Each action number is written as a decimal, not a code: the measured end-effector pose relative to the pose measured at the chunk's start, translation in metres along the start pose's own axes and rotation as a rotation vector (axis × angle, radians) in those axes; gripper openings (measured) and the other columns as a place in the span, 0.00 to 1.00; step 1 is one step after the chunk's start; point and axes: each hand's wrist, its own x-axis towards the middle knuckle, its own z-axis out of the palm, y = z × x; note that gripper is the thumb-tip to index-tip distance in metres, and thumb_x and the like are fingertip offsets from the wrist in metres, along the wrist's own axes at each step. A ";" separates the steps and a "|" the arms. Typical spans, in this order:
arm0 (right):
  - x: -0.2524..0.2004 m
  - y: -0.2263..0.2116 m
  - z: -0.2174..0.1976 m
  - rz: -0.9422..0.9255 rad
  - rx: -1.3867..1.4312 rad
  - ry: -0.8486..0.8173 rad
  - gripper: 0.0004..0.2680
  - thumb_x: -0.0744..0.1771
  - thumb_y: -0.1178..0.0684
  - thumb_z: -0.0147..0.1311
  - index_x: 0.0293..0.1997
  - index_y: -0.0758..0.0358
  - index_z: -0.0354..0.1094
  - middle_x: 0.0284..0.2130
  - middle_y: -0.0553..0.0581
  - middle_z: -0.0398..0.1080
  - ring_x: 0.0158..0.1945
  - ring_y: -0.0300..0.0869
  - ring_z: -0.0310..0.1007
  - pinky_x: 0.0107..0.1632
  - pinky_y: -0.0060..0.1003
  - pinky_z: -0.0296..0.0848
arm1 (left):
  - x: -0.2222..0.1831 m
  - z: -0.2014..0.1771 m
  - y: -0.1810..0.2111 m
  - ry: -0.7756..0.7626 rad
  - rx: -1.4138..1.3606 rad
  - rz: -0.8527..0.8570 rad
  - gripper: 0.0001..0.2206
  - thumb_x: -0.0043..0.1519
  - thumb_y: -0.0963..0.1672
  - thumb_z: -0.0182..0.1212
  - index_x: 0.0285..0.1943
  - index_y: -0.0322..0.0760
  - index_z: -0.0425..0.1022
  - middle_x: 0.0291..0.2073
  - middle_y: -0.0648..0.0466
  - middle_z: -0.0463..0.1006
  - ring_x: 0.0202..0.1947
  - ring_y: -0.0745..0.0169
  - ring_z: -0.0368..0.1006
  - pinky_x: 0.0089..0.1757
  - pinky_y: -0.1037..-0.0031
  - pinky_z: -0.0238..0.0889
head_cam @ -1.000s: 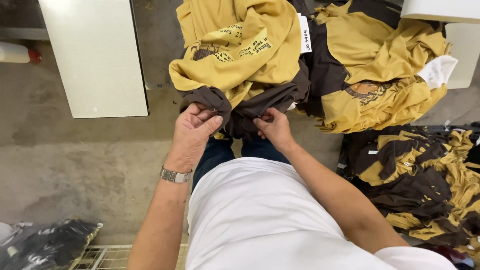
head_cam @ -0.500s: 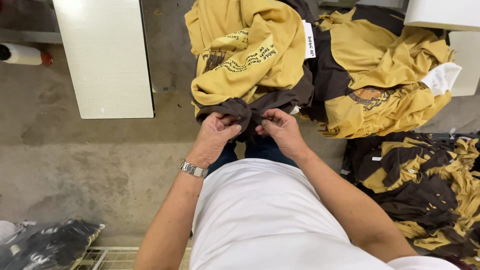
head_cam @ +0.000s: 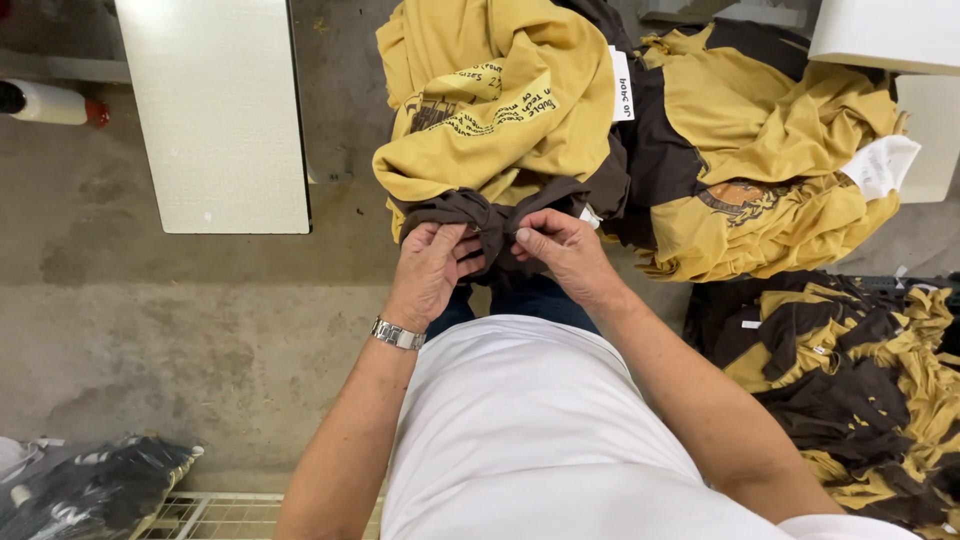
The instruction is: A person is inspecting yellow and brown garments at a quality control station, checking labels and seams for defects.
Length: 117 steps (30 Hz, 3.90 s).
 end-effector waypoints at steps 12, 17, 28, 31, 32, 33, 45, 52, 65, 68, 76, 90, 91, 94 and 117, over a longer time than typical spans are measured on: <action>0.004 -0.008 -0.002 -0.009 0.024 -0.010 0.04 0.68 0.59 0.61 0.41 0.69 0.71 0.27 0.61 0.76 0.34 0.42 0.81 0.40 0.35 0.81 | 0.015 -0.007 -0.001 -0.059 0.068 0.019 0.18 0.56 0.38 0.72 0.55 0.31 0.75 0.42 0.43 0.82 0.39 0.45 0.83 0.40 0.46 0.80; 0.010 0.006 -0.008 0.014 0.059 -0.015 0.04 0.68 0.60 0.60 0.43 0.70 0.70 0.27 0.62 0.76 0.33 0.44 0.81 0.40 0.36 0.82 | 0.015 0.005 0.007 0.032 0.179 0.011 0.15 0.57 0.43 0.74 0.46 0.26 0.78 0.35 0.43 0.83 0.33 0.47 0.83 0.36 0.54 0.81; 0.005 0.005 -0.010 0.032 0.095 -0.001 0.07 0.68 0.64 0.54 0.51 0.71 0.67 0.33 0.57 0.71 0.34 0.43 0.81 0.41 0.38 0.85 | 0.003 0.036 0.034 0.085 0.246 -0.006 0.19 0.60 0.51 0.68 0.33 0.26 0.78 0.26 0.42 0.79 0.25 0.45 0.82 0.28 0.58 0.80; 0.006 -0.003 -0.009 -0.089 -0.065 -0.009 0.14 0.68 0.65 0.52 0.61 0.67 0.57 0.35 0.55 0.67 0.36 0.39 0.77 0.42 0.36 0.82 | 0.000 0.038 0.033 0.071 0.230 0.019 0.18 0.60 0.50 0.69 0.35 0.25 0.78 0.27 0.44 0.77 0.29 0.43 0.82 0.29 0.56 0.81; 0.005 -0.004 -0.005 -0.088 -0.065 -0.011 0.14 0.68 0.65 0.52 0.61 0.67 0.57 0.35 0.55 0.67 0.36 0.39 0.77 0.42 0.36 0.82 | 0.003 0.035 0.027 0.073 0.229 0.020 0.18 0.60 0.50 0.69 0.35 0.25 0.78 0.27 0.44 0.77 0.29 0.43 0.82 0.29 0.56 0.81; 0.004 -0.005 -0.002 -0.134 -0.179 0.024 0.13 0.68 0.61 0.57 0.58 0.64 0.60 0.36 0.54 0.67 0.37 0.36 0.75 0.43 0.34 0.81 | 0.006 0.031 0.022 0.084 0.226 0.037 0.17 0.59 0.49 0.70 0.36 0.24 0.79 0.28 0.44 0.78 0.29 0.45 0.82 0.29 0.56 0.81; 0.019 0.006 0.013 -0.438 -0.547 -0.053 0.03 0.64 0.63 0.60 0.37 0.66 0.76 0.32 0.57 0.69 0.32 0.39 0.72 0.32 0.31 0.73 | 0.009 0.017 0.003 0.149 0.290 0.138 0.17 0.63 0.49 0.66 0.30 0.27 0.80 0.23 0.44 0.79 0.25 0.55 0.81 0.27 0.66 0.80; 0.019 -0.002 0.011 -0.156 -0.352 -0.165 0.03 0.64 0.63 0.55 0.32 0.66 0.75 0.26 0.54 0.68 0.31 0.31 0.64 0.31 0.29 0.69 | -0.001 0.021 0.006 0.100 0.309 0.131 0.20 0.65 0.49 0.62 0.27 0.29 0.75 0.20 0.44 0.80 0.21 0.57 0.81 0.23 0.76 0.76; 0.015 -0.003 0.017 -0.113 -0.353 -0.114 0.01 0.64 0.62 0.62 0.33 0.66 0.74 0.23 0.52 0.68 0.30 0.29 0.65 0.30 0.24 0.68 | 0.011 0.001 -0.002 0.024 0.470 0.147 0.19 0.64 0.49 0.65 0.24 0.32 0.75 0.18 0.46 0.79 0.19 0.61 0.80 0.23 0.81 0.74; 0.013 -0.010 0.019 -0.066 -0.312 -0.142 0.01 0.63 0.63 0.61 0.32 0.65 0.75 0.22 0.49 0.67 0.29 0.28 0.64 0.30 0.24 0.68 | 0.015 -0.001 -0.007 0.002 0.454 0.135 0.19 0.65 0.50 0.64 0.25 0.32 0.75 0.18 0.48 0.78 0.18 0.63 0.79 0.22 0.82 0.73; 0.006 -0.029 0.023 0.032 -0.229 -0.170 0.01 0.63 0.63 0.60 0.32 0.67 0.76 0.23 0.53 0.72 0.30 0.31 0.71 0.33 0.25 0.73 | 0.016 -0.006 -0.013 -0.023 0.341 0.033 0.18 0.66 0.51 0.63 0.28 0.34 0.77 0.19 0.49 0.79 0.19 0.65 0.79 0.23 0.82 0.74; 0.012 -0.005 0.021 -0.042 -0.282 -0.124 0.02 0.63 0.64 0.62 0.35 0.68 0.78 0.25 0.53 0.71 0.30 0.29 0.66 0.32 0.23 0.71 | 0.010 -0.002 -0.006 0.109 0.186 0.092 0.14 0.64 0.47 0.66 0.31 0.33 0.76 0.26 0.46 0.81 0.25 0.60 0.80 0.27 0.77 0.77; 0.012 -0.007 0.022 -0.045 -0.295 -0.112 0.02 0.63 0.64 0.62 0.36 0.68 0.78 0.25 0.52 0.71 0.30 0.28 0.66 0.31 0.22 0.70 | 0.004 0.003 0.000 0.116 0.168 0.098 0.15 0.65 0.48 0.65 0.31 0.34 0.76 0.26 0.47 0.82 0.26 0.60 0.81 0.28 0.76 0.77; 0.010 -0.009 0.026 -0.035 -0.262 -0.103 0.03 0.63 0.64 0.63 0.36 0.69 0.77 0.26 0.54 0.72 0.30 0.29 0.66 0.33 0.23 0.72 | 0.003 0.000 -0.001 0.083 0.188 0.103 0.13 0.63 0.48 0.67 0.33 0.34 0.76 0.29 0.48 0.83 0.29 0.61 0.82 0.30 0.75 0.79; 0.003 -0.041 0.017 -0.110 -0.564 -0.042 0.05 0.67 0.60 0.58 0.45 0.66 0.75 0.27 0.58 0.73 0.25 0.37 0.74 0.29 0.32 0.75 | -0.014 -0.023 0.042 -0.125 0.536 0.368 0.15 0.62 0.36 0.58 0.58 0.39 0.74 0.43 0.56 0.78 0.39 0.75 0.74 0.40 0.77 0.75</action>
